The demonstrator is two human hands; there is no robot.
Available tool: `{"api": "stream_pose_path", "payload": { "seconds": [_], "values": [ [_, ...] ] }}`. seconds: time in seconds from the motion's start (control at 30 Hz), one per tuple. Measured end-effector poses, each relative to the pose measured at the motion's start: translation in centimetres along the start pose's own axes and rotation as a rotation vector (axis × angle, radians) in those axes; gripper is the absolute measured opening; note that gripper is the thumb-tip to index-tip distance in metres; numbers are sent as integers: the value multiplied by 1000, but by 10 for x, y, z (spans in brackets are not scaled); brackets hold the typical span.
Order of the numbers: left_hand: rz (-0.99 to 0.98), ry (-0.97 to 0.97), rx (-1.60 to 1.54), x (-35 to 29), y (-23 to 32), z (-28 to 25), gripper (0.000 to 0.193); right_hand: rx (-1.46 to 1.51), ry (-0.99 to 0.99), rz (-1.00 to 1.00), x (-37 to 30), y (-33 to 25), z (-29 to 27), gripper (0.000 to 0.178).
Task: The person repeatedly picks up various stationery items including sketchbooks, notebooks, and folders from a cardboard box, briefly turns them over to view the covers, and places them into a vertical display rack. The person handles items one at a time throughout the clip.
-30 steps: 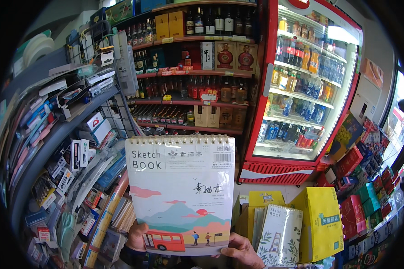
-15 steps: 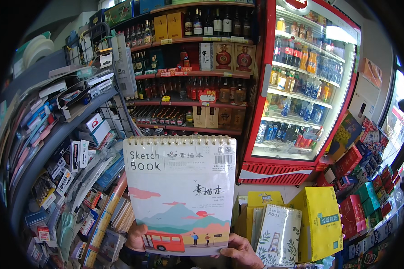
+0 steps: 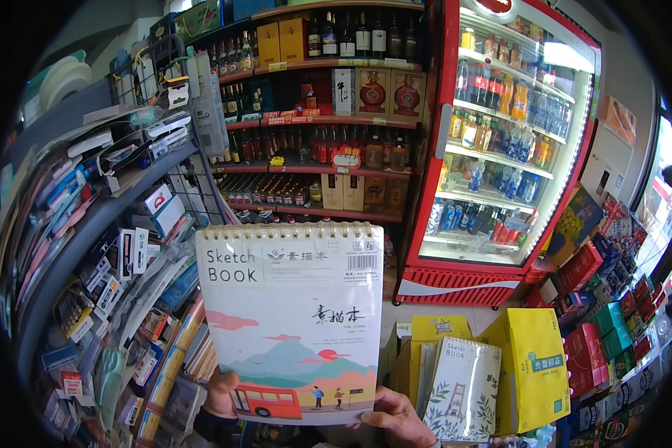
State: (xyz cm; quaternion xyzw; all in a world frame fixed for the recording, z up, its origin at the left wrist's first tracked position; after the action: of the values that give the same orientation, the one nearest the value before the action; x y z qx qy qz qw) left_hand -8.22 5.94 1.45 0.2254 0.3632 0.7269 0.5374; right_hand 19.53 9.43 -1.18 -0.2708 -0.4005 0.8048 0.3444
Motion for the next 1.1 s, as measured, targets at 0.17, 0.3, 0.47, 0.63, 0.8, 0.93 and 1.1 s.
{"api": "stream_pose_path", "payload": {
  "seconds": [0.17,0.3,0.47,0.63,0.8,0.93,1.1],
  "values": [
    [-3,-10,-4,-3,3,4,75,14,-2,16,-4,-5,6,19],
    [-10,-16,-11,-4,2,7,75,7,3,12,-4,-2,4,19],
    [-12,-20,-11,-5,4,13,75,12,-9,-7,-5,-1,3,19],
    [-7,-21,-16,-4,6,19,75,-11,-9,-7,-7,-1,3,17],
    [-3,-13,-23,-11,8,21,75,-2,0,-14,-9,-2,5,17],
    [5,-6,-41,-16,9,24,75,-8,23,-25,-13,-13,10,16],
    [17,-26,-38,-15,3,18,72,32,87,-50,-5,-4,-2,15]
  ]
}}
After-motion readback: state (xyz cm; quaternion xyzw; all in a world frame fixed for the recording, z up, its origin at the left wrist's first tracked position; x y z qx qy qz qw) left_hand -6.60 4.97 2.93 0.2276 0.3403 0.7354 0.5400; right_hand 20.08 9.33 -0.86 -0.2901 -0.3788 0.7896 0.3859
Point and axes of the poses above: each hand's wrist, its own x-axis towards the middle knuckle, its own z-axis out of the palm, y = z × x, the point moved 10 cm from there along x, towards the middle knuckle, and after that the axes turned 11 degrees about y, right-handed, at the moved point
